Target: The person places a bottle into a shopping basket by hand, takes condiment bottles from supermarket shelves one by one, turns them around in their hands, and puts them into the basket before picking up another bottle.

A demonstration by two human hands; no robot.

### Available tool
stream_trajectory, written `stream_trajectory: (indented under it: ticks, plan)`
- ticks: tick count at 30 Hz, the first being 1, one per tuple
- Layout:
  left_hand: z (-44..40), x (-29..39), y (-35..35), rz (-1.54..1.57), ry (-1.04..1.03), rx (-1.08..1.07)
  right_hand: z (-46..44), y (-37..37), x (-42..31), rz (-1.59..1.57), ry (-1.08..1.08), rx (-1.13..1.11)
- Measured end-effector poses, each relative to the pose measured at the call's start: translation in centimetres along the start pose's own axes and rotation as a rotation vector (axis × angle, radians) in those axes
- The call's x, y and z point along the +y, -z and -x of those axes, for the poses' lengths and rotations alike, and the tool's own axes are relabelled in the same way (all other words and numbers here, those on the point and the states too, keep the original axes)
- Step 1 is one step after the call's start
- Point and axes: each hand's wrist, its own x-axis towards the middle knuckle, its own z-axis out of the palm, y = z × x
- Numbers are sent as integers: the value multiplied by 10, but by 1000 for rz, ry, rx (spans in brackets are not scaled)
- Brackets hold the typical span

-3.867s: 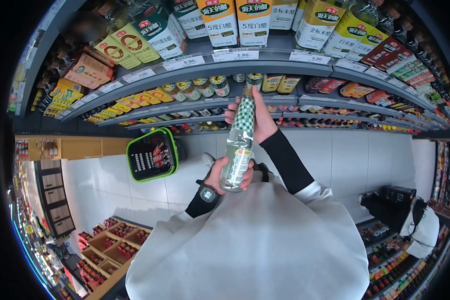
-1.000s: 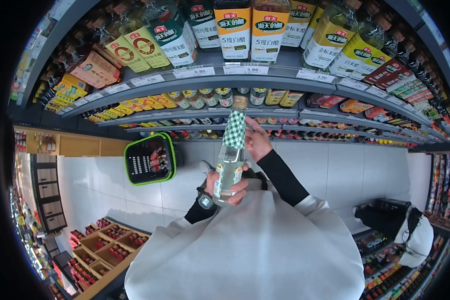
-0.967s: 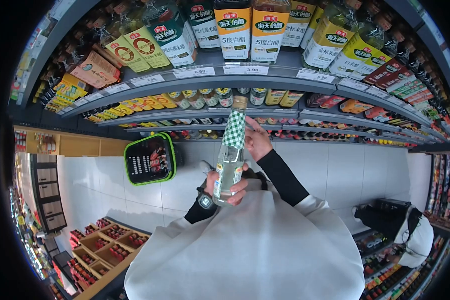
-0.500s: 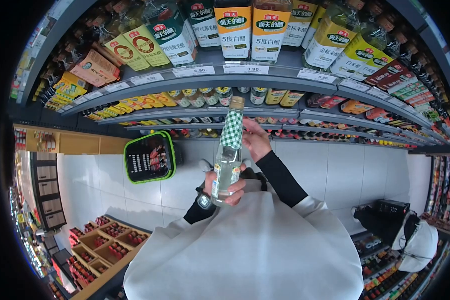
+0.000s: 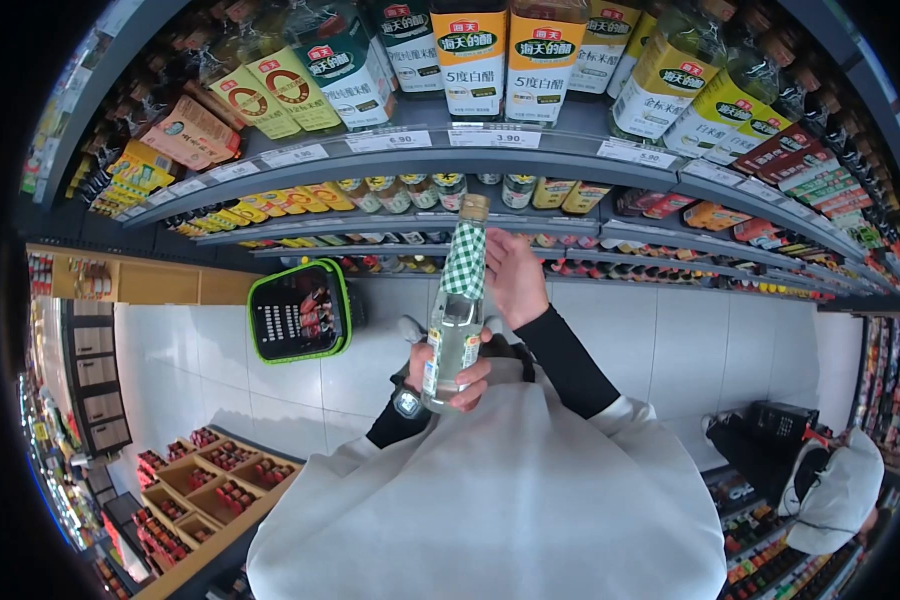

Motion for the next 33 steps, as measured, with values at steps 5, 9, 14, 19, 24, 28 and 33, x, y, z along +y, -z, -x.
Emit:
stream_trajectory:
  ticks: [5, 9, 14, 19, 24, 28, 33]
  plan:
    - [0, 0, 4, 10, 5, 47, 11, -38, -23, 119, 41, -240]
    - [-4, 0, -9, -143, -14, 245, 6, -37, -19, 122, -13, -242]
    - [-13, 10, -30, -555, 27, 781, -6, -23, -28, 106, -88, -109]
    - [-21, 13, -34, -626, 47, 871, -10, -27, -31, 124, -96, -38]
    - [-22, 10, -36, -626, 34, 910, -18, -25, -28, 103, -152, -25]
    - [-14, 10, -28, -171, 3, 561, -30, -11, -20, -67, -229, -84]
    - [-14, -4, -16, 140, -95, 334, -37, -8, -6, -197, -311, -151]
